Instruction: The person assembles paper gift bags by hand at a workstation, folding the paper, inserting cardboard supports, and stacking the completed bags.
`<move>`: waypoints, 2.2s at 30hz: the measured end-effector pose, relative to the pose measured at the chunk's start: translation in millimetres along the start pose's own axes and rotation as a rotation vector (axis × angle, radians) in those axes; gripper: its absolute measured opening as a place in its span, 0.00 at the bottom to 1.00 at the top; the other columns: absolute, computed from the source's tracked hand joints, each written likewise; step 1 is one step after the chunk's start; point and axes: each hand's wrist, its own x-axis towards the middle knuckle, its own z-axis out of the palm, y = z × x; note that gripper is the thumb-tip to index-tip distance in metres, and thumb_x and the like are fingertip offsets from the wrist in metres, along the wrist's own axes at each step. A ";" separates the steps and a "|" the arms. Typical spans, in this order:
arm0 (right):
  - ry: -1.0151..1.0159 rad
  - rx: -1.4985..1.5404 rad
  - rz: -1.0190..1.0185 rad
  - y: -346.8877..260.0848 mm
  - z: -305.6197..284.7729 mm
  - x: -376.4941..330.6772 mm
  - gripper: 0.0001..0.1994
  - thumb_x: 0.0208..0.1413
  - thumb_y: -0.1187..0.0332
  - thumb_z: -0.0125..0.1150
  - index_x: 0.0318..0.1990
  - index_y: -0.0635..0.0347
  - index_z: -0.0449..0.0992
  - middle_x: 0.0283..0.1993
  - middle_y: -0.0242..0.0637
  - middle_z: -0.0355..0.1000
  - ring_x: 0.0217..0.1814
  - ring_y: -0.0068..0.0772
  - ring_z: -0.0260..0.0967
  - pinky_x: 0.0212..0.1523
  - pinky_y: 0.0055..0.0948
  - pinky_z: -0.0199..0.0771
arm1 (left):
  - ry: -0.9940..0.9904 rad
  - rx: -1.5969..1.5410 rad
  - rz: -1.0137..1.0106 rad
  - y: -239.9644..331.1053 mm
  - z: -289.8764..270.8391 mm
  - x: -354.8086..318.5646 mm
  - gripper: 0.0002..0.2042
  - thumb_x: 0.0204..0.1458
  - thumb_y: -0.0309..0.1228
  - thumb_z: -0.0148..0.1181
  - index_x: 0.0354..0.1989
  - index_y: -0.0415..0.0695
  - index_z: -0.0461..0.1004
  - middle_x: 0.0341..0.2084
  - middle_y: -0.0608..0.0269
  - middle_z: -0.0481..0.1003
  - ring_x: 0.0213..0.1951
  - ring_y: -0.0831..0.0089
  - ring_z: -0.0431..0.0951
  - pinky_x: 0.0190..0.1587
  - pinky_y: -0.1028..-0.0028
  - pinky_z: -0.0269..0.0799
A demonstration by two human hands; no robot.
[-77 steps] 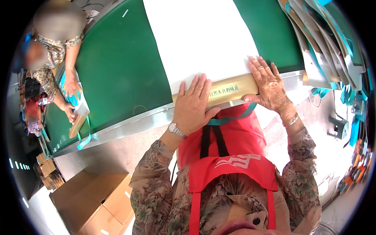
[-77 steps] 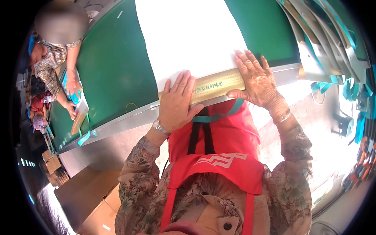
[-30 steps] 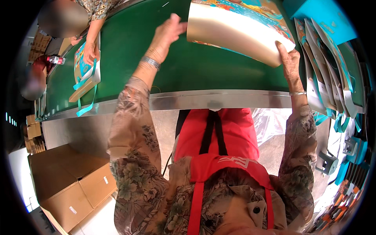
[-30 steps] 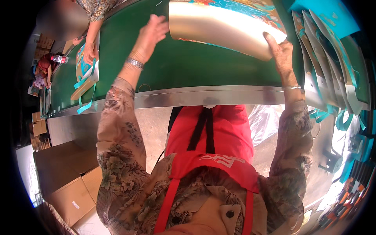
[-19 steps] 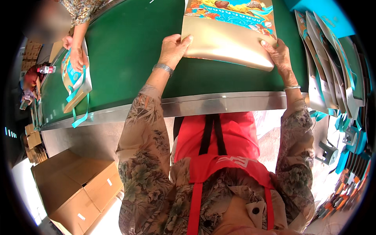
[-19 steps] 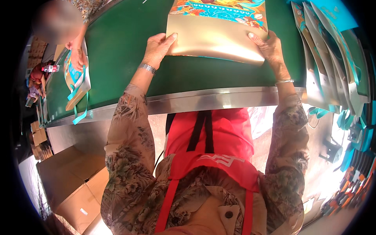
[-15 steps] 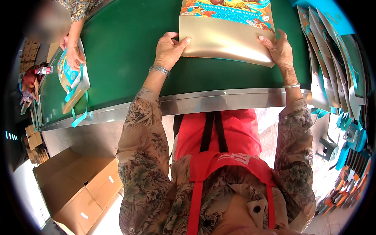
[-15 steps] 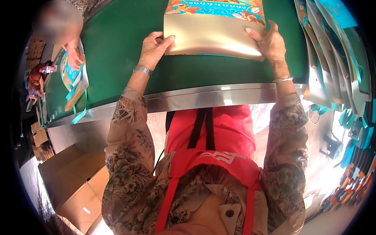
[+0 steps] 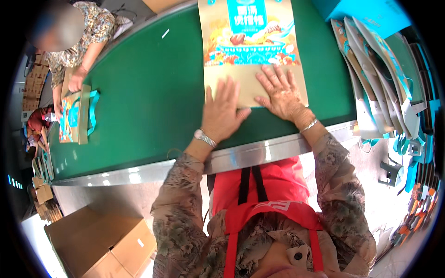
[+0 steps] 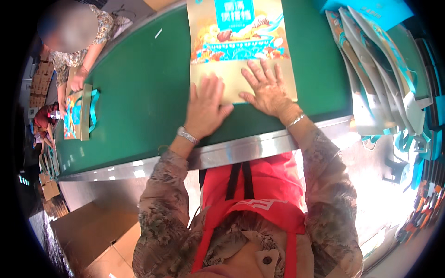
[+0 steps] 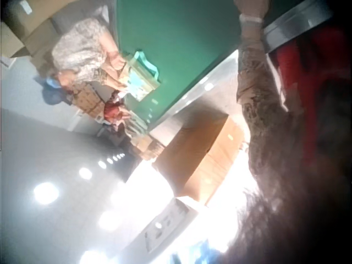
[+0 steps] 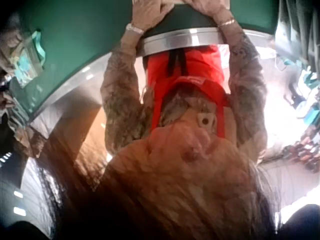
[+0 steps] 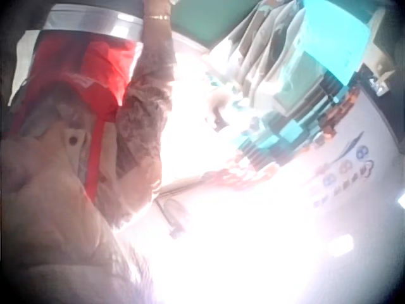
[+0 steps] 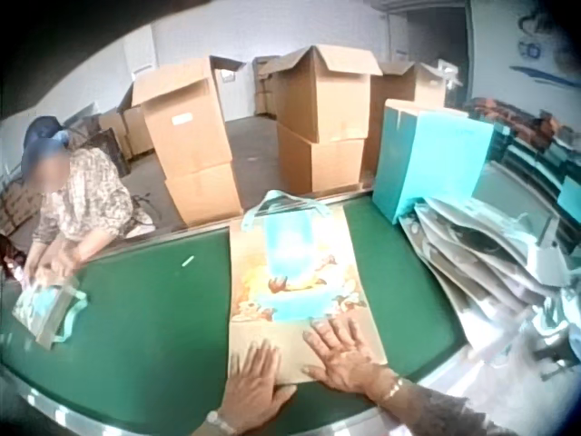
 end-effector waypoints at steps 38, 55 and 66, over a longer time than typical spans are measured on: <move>0.029 2.303 0.590 62.3 -67.1 -30.2 0.32 0.61 0.50 0.69 0.66 0.56 0.66 0.65 0.45 0.70 0.68 0.50 0.70 0.68 0.61 0.71 | 0.353 0.239 0.294 30.9 -122.4 -137.2 0.22 0.51 0.32 0.60 0.58 0.50 0.79 0.60 0.68 0.77 0.46 0.73 0.77 0.38 0.73 0.73; 1.029 1.434 0.064 92.5 -318.5 -85.5 0.14 0.58 0.73 0.66 0.51 0.68 0.78 0.47 0.34 0.79 0.46 0.28 0.74 0.50 0.33 0.75 | 0.468 -0.150 -0.120 105.7 -81.5 -133.1 0.29 0.61 0.28 0.63 0.68 0.30 0.62 0.70 0.34 0.60 0.65 0.37 0.65 0.64 0.48 0.65; 2.003 0.756 0.406 297.8 -348.1 -151.4 0.11 0.64 0.72 0.61 0.48 0.72 0.77 0.46 0.36 0.77 0.46 0.27 0.72 0.50 0.31 0.74 | 0.172 -0.324 0.039 196.1 -10.9 -68.1 0.26 0.55 0.32 0.62 0.63 0.38 0.70 0.64 0.49 0.70 0.60 0.48 0.71 0.60 0.52 0.66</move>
